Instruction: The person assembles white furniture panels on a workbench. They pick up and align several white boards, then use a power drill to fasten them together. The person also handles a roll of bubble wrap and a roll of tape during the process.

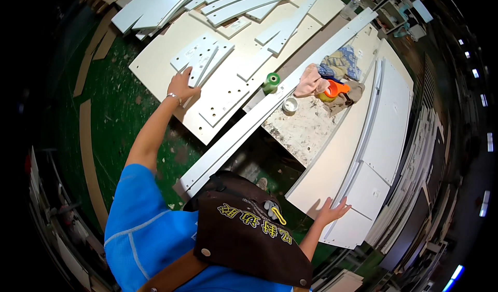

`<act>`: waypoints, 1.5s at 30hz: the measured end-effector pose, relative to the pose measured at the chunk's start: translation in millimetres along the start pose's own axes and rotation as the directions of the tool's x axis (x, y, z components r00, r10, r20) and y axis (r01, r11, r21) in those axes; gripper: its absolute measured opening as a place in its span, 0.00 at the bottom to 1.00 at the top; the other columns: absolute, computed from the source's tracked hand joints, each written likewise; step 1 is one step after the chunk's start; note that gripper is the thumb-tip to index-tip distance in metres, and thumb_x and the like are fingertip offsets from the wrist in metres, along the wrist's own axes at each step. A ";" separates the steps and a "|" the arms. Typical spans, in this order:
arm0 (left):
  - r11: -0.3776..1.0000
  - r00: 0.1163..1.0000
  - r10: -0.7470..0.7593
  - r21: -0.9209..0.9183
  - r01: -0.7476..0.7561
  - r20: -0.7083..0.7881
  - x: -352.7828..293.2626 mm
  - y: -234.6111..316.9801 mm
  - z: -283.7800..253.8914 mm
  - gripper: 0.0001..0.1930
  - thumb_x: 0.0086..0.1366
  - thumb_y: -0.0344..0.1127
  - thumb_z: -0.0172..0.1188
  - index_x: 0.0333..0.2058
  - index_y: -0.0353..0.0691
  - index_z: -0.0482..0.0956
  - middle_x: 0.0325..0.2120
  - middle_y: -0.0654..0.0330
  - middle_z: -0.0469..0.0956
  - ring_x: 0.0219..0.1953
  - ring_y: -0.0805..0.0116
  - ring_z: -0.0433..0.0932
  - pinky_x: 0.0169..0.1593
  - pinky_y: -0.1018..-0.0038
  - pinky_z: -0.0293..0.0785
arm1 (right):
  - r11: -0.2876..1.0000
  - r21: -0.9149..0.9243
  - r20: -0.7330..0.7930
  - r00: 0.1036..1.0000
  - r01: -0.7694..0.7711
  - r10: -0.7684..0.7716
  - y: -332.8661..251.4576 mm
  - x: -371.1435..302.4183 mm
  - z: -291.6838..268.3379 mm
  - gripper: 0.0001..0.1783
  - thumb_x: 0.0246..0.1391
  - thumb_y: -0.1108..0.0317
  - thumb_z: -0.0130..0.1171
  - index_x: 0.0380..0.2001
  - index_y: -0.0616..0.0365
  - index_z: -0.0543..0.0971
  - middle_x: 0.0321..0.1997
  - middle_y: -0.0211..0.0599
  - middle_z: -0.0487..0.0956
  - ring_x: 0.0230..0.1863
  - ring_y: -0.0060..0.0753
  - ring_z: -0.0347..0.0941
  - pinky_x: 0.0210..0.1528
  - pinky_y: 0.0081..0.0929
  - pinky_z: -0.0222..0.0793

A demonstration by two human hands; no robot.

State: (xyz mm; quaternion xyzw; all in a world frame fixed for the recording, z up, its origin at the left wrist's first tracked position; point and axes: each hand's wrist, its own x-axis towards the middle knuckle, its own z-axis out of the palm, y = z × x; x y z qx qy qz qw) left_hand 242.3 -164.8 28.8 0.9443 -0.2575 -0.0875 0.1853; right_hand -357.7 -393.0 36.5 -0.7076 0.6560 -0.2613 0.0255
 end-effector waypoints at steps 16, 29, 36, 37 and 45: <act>0.402 0.592 0.766 -0.905 -0.138 0.250 -236.7 260.9 77.5 0.40 0.52 0.42 0.56 0.61 0.33 0.51 0.57 0.51 0.58 0.59 0.59 0.59 0.61 0.66 0.54 | 0.195 0.925 0.356 0.923 -0.326 -0.145 -158.9 -28.6 -33.9 0.42 0.49 0.59 0.62 0.61 0.62 0.52 0.60 0.46 0.60 0.58 0.35 0.60 0.57 0.30 0.59; 0.438 0.469 0.757 -0.886 0.150 0.454 -275.7 344.4 96.0 0.38 0.54 0.45 0.56 0.61 0.37 0.54 0.51 0.54 0.68 0.50 0.65 0.68 0.48 0.72 0.67 | 0.351 0.840 0.036 0.688 -0.413 0.725 138.9 19.3 -30.2 0.21 0.53 0.63 0.56 0.44 0.67 0.67 0.37 0.42 0.75 0.34 0.29 0.73 0.37 0.25 0.72; 0.453 0.450 0.816 -0.885 -0.111 0.362 -286.9 344.9 107.3 0.35 0.52 0.32 0.56 0.60 0.36 0.57 0.52 0.57 0.63 0.51 0.65 0.64 0.55 0.70 0.60 | 0.690 0.361 0.091 0.760 -0.627 0.644 144.5 38.4 -70.8 0.41 0.44 0.55 0.62 0.55 0.68 0.58 0.48 0.57 0.69 0.50 0.50 0.67 0.54 0.38 0.63; 0.428 0.434 0.844 -0.883 -0.193 0.314 -290.6 348.8 107.2 0.36 0.51 0.32 0.57 0.60 0.36 0.57 0.51 0.56 0.63 0.51 0.64 0.64 0.55 0.69 0.59 | 0.807 0.201 -0.044 0.818 -0.555 0.574 143.8 34.5 -69.5 0.42 0.44 0.55 0.62 0.57 0.68 0.57 0.52 0.59 0.67 0.53 0.53 0.64 0.57 0.39 0.60; 0.113 -0.050 0.975 -0.675 -0.729 0.217 -337.1 400.3 99.9 0.42 0.41 0.40 0.69 0.57 0.41 0.62 0.52 0.43 0.60 0.51 0.45 0.61 0.55 0.58 0.59 | 0.202 0.886 0.362 0.896 -0.416 0.257 13.7 -37.6 -89.0 0.32 0.52 0.71 0.56 0.58 0.67 0.56 0.51 0.41 0.69 0.52 0.30 0.65 0.53 0.27 0.63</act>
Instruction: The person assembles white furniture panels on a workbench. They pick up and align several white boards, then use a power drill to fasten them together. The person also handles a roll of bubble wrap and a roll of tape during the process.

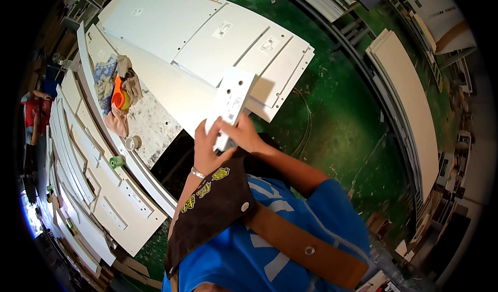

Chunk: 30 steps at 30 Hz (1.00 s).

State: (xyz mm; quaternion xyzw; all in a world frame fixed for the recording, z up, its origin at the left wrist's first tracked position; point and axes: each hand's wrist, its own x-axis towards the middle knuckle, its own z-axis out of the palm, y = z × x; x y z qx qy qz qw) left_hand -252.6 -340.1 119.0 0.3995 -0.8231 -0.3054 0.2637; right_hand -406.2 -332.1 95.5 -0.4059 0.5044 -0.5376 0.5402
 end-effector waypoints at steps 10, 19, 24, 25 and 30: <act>0.943 0.918 -0.327 -0.015 0.332 -0.226 -62.8 -74.7 -18.2 0.31 0.52 0.35 0.64 0.56 0.40 0.65 0.57 0.50 0.61 0.59 0.54 0.59 0.61 0.64 0.55 | 0.891 -0.360 -0.575 0.818 -0.278 0.023 11.4 38.3 -132.1 0.36 0.49 0.55 0.58 0.56 0.62 0.58 0.35 0.43 0.78 0.33 0.38 0.76 0.34 0.32 0.72; 0.765 0.564 -0.531 -0.071 0.640 -0.632 -199.7 -134.9 -64.3 0.27 0.53 0.37 0.62 0.53 0.39 0.68 0.54 0.49 0.66 0.58 0.53 0.61 0.60 0.63 0.56 | 0.598 -0.685 -0.364 0.906 -0.417 0.214 -6.3 50.8 -137.2 0.30 0.51 0.54 0.56 0.53 0.63 0.69 0.29 0.40 0.78 0.27 0.27 0.72 0.30 0.24 0.67; 0.498 0.217 -0.492 -0.069 0.864 -0.843 -300.0 -176.9 -118.6 0.31 0.51 0.40 0.63 0.54 0.42 0.67 0.55 0.44 0.62 0.57 0.48 0.60 0.60 0.61 0.56 | 0.321 -0.945 -0.178 0.924 -0.064 -0.339 -1.4 34.0 -121.5 0.29 0.54 0.55 0.55 0.59 0.48 0.64 0.16 0.29 0.65 0.19 0.27 0.61 0.23 0.30 0.60; 0.423 0.139 -0.496 -0.099 0.901 -0.857 -323.2 -192.1 -124.6 0.33 0.50 0.40 0.63 0.56 0.43 0.65 0.56 0.41 0.60 0.57 0.46 0.59 0.60 0.59 0.55 | 0.329 -0.944 -0.149 0.931 -0.034 -0.333 -5.2 36.6 -105.1 0.29 0.54 0.57 0.55 0.58 0.50 0.65 0.16 0.27 0.62 0.19 0.25 0.57 0.24 0.27 0.59; 0.071 -0.167 -0.508 -0.235 0.969 -0.845 -392.6 -256.1 -182.4 0.40 0.48 0.44 0.66 0.60 0.50 0.58 0.60 0.45 0.51 0.62 0.46 0.49 0.61 0.53 0.51 | 0.518 -0.841 0.102 0.986 0.157 -0.134 -5.0 36.2 -19.7 0.24 0.53 0.69 0.56 0.55 0.55 0.69 0.21 0.23 0.64 0.22 0.17 0.57 0.26 0.17 0.58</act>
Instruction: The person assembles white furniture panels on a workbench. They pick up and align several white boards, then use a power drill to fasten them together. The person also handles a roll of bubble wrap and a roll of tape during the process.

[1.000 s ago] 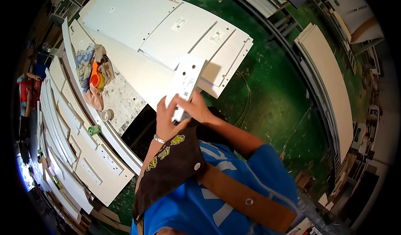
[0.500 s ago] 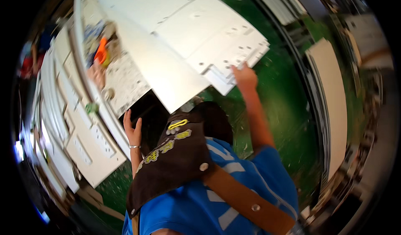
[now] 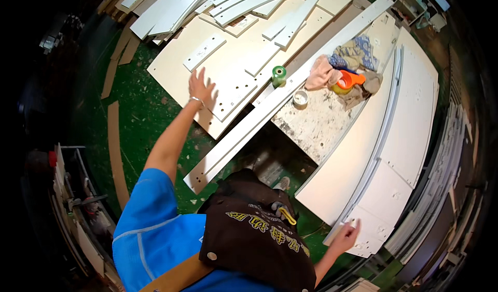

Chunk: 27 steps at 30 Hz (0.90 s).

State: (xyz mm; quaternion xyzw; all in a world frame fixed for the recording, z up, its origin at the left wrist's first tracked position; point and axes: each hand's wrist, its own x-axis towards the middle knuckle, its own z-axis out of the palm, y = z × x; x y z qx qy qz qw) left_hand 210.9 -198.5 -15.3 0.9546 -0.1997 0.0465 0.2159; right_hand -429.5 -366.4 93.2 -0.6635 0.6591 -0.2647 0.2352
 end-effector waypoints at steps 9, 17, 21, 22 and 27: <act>0.960 0.975 0.163 0.205 -0.193 0.152 129.6 -137.9 52.9 0.28 0.64 0.47 0.47 0.58 0.39 0.61 0.58 0.45 0.59 0.62 0.48 0.52 0.65 0.60 0.44 | 0.950 -0.121 0.344 0.910 0.287 -0.231 -102.6 -48.8 62.5 0.16 0.48 0.71 0.57 0.43 0.54 0.76 0.32 0.39 0.76 0.30 0.40 0.74 0.33 0.29 0.70; 0.965 0.967 0.249 0.098 -0.242 -0.061 63.2 -133.2 15.7 0.32 0.56 0.50 0.58 0.58 0.45 0.64 0.59 0.38 0.54 0.62 0.43 0.51 0.61 0.56 0.52 | 0.886 0.113 0.418 0.787 0.450 -0.454 -97.8 -90.1 83.3 0.14 0.50 0.65 0.54 0.42 0.51 0.75 0.29 0.37 0.75 0.32 0.44 0.72 0.33 0.37 0.68; 0.964 0.982 0.175 -0.213 -0.157 0.065 -58.9 -134.9 -28.7 0.27 0.58 0.42 0.58 0.54 0.37 0.68 0.60 0.43 0.55 0.63 0.50 0.51 0.63 0.61 0.49 | 0.835 0.188 0.516 0.671 0.517 -0.532 -95.8 -107.3 113.0 0.14 0.50 0.64 0.54 0.41 0.51 0.76 0.30 0.35 0.75 0.34 0.43 0.73 0.34 0.38 0.68; 0.945 0.977 0.189 -0.289 -0.154 0.096 -98.7 -131.9 -47.2 0.26 0.58 0.40 0.58 0.54 0.36 0.68 0.60 0.44 0.56 0.63 0.52 0.52 0.63 0.61 0.49 | 0.810 0.242 0.528 0.628 0.534 -0.571 -94.2 -113.8 125.8 0.13 0.51 0.63 0.53 0.41 0.50 0.76 0.31 0.35 0.76 0.34 0.43 0.73 0.34 0.38 0.68; 0.949 0.985 -0.014 -0.307 0.067 0.174 -248.2 -163.0 -114.2 0.24 0.59 0.36 0.58 0.55 0.41 0.68 0.60 0.47 0.56 0.63 0.56 0.52 0.62 0.62 0.49 | 0.703 0.475 0.573 0.420 0.529 -0.703 -117.0 -150.8 155.2 0.14 0.50 0.64 0.54 0.41 0.50 0.77 0.32 0.35 0.77 0.35 0.43 0.73 0.34 0.38 0.69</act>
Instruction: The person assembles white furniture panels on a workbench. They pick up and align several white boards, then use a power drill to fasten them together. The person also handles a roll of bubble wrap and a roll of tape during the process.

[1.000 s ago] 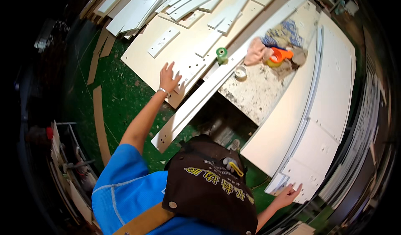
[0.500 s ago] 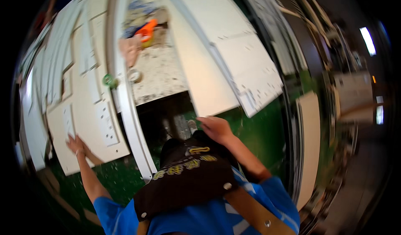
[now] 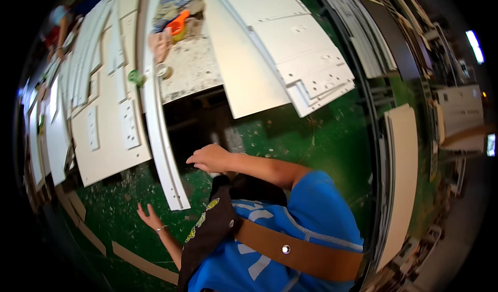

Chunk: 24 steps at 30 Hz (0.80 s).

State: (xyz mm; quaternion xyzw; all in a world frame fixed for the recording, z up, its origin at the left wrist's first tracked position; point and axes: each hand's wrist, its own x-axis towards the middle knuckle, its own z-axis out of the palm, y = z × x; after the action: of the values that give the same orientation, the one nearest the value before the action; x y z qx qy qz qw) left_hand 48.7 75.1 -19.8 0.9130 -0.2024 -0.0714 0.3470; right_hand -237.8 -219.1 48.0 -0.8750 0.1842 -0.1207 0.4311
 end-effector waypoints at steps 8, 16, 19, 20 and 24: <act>0.962 0.991 -0.128 -0.246 0.118 -0.026 -72.4 -102.8 -85.8 0.24 0.56 0.32 0.58 0.52 0.34 0.68 0.55 0.51 0.65 0.59 0.58 0.60 0.61 0.65 0.53 | 0.988 0.135 0.049 0.995 0.077 -0.085 -103.2 27.9 129.0 0.15 0.50 0.64 0.52 0.42 0.51 0.77 0.37 0.38 0.78 0.37 0.44 0.74 0.37 0.39 0.69; 0.916 0.953 -0.271 -0.342 0.211 -0.137 -110.7 -209.8 -192.6 0.24 0.54 0.32 0.61 0.51 0.43 0.71 0.51 0.51 0.70 0.55 0.56 0.67 0.57 0.66 0.62 | 0.954 0.199 0.400 0.871 0.223 -0.287 -257.7 71.8 326.7 0.15 0.51 0.66 0.54 0.44 0.50 0.76 0.36 0.37 0.78 0.36 0.40 0.75 0.36 0.33 0.70; 0.802 0.892 -0.440 -0.493 0.338 -0.104 -146.9 -286.5 -222.4 0.23 0.54 0.32 0.61 0.51 0.41 0.72 0.49 0.54 0.71 0.50 0.62 0.71 0.52 0.70 0.68 | 0.905 0.236 0.512 0.746 0.355 -0.426 -319.8 91.9 380.4 0.15 0.51 0.67 0.54 0.45 0.49 0.75 0.35 0.36 0.78 0.35 0.41 0.75 0.34 0.34 0.70; 0.792 0.872 -0.477 -0.483 0.373 -0.109 -150.9 -312.4 -231.0 0.23 0.54 0.33 0.62 0.50 0.40 0.72 0.49 0.54 0.72 0.49 0.63 0.72 0.51 0.71 0.68 | 0.895 0.251 0.512 0.734 0.369 -0.447 -330.2 101.4 391.9 0.16 0.51 0.67 0.53 0.45 0.49 0.75 0.35 0.35 0.78 0.34 0.40 0.75 0.34 0.34 0.70; 0.724 0.809 -0.566 -0.565 0.397 -0.157 -118.4 -367.5 -259.5 0.23 0.55 0.31 0.61 0.51 0.37 0.71 0.48 0.55 0.73 0.48 0.65 0.73 0.50 0.73 0.69 | 0.893 0.208 0.563 0.697 0.400 -0.444 -344.3 134.6 445.1 0.16 0.52 0.66 0.53 0.45 0.48 0.75 0.36 0.36 0.78 0.36 0.41 0.75 0.36 0.35 0.70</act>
State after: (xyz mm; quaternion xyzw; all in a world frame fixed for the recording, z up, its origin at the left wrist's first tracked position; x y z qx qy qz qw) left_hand 129.1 530.5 -70.2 0.8084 0.1301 -0.0624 0.5707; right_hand 123.6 232.4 63.4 -0.8706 -0.1705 0.0588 0.4578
